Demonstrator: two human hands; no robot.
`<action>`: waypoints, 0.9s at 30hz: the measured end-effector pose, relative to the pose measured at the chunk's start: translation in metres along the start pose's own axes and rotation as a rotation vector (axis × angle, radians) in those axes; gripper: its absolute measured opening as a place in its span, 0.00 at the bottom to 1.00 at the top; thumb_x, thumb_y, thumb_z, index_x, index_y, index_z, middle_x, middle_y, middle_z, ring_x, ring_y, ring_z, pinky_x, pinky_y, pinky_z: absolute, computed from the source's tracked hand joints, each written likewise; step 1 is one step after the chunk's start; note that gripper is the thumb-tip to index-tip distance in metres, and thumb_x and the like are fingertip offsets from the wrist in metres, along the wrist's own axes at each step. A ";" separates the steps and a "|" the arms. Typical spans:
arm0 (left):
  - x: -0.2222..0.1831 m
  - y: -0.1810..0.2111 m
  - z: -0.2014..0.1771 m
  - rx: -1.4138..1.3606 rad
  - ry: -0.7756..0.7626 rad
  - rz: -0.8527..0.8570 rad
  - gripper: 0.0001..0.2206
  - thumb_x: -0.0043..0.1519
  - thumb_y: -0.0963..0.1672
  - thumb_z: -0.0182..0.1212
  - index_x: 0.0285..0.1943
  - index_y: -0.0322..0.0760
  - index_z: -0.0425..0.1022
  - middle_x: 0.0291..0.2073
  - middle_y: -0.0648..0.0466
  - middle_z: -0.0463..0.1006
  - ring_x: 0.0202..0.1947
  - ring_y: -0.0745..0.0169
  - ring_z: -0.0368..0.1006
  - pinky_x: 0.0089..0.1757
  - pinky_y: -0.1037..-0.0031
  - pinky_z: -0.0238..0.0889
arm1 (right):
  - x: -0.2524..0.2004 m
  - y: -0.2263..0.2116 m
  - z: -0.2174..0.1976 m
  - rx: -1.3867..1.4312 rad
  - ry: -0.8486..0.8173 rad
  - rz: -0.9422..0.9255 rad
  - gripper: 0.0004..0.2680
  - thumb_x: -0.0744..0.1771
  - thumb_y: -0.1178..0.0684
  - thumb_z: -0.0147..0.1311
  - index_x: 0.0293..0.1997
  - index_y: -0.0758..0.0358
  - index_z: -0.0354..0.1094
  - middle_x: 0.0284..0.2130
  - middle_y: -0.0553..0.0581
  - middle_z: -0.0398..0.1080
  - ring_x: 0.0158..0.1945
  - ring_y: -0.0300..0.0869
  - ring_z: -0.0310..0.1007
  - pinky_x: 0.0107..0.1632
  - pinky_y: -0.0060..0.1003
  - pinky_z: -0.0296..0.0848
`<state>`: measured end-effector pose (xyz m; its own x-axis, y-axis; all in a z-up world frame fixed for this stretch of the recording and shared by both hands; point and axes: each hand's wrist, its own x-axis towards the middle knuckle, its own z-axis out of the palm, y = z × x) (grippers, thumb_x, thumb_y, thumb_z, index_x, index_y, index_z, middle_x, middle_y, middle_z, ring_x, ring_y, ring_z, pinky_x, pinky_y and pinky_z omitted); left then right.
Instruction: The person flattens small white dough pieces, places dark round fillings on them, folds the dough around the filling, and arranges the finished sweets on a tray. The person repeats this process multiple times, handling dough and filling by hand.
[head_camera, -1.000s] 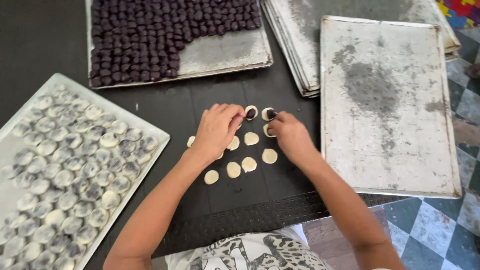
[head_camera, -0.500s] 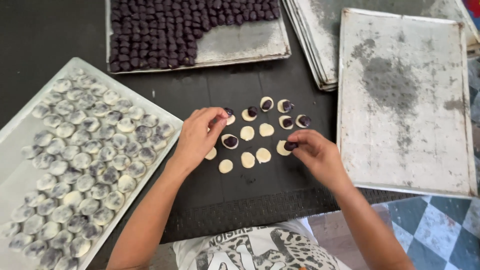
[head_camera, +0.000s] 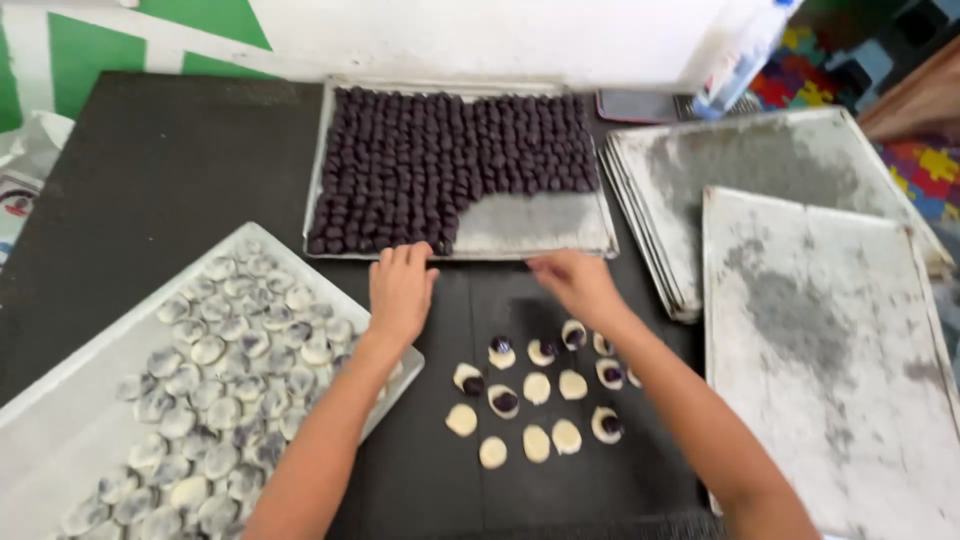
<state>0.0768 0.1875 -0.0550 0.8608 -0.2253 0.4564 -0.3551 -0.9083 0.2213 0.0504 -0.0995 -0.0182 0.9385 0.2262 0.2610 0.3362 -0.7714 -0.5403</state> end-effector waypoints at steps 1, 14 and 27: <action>0.007 -0.001 0.001 0.001 0.010 -0.007 0.13 0.58 0.47 0.62 0.49 0.46 0.69 0.38 0.53 0.74 0.41 0.53 0.69 0.39 0.65 0.64 | 0.025 0.005 0.020 -0.004 0.000 -0.012 0.06 0.64 0.54 0.57 0.43 0.57 0.75 0.34 0.60 0.76 0.41 0.57 0.74 0.47 0.49 0.71; 0.032 -0.020 0.036 -0.067 0.090 -0.027 0.23 0.50 0.50 0.70 0.47 0.40 0.65 0.36 0.54 0.65 0.38 0.54 0.63 0.38 0.66 0.58 | 0.129 -0.027 0.135 -0.012 -0.021 0.389 0.17 0.64 0.38 0.57 0.51 0.57 0.67 0.44 0.52 0.63 0.54 0.51 0.61 0.54 0.51 0.66; 0.034 -0.034 -0.001 -0.112 0.070 0.183 0.06 0.63 0.46 0.56 0.43 0.43 0.67 0.35 0.58 0.63 0.39 0.59 0.61 0.36 0.70 0.56 | 0.110 -0.051 0.109 -0.138 -0.067 -0.112 0.24 0.60 0.38 0.63 0.57 0.55 0.60 0.45 0.59 0.59 0.53 0.56 0.64 0.52 0.47 0.70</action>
<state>0.1180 0.2109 -0.0459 0.7524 -0.3543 0.5553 -0.5447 -0.8087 0.2220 0.1450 0.0296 -0.0489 0.9005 0.3507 0.2571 0.4291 -0.8122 -0.3951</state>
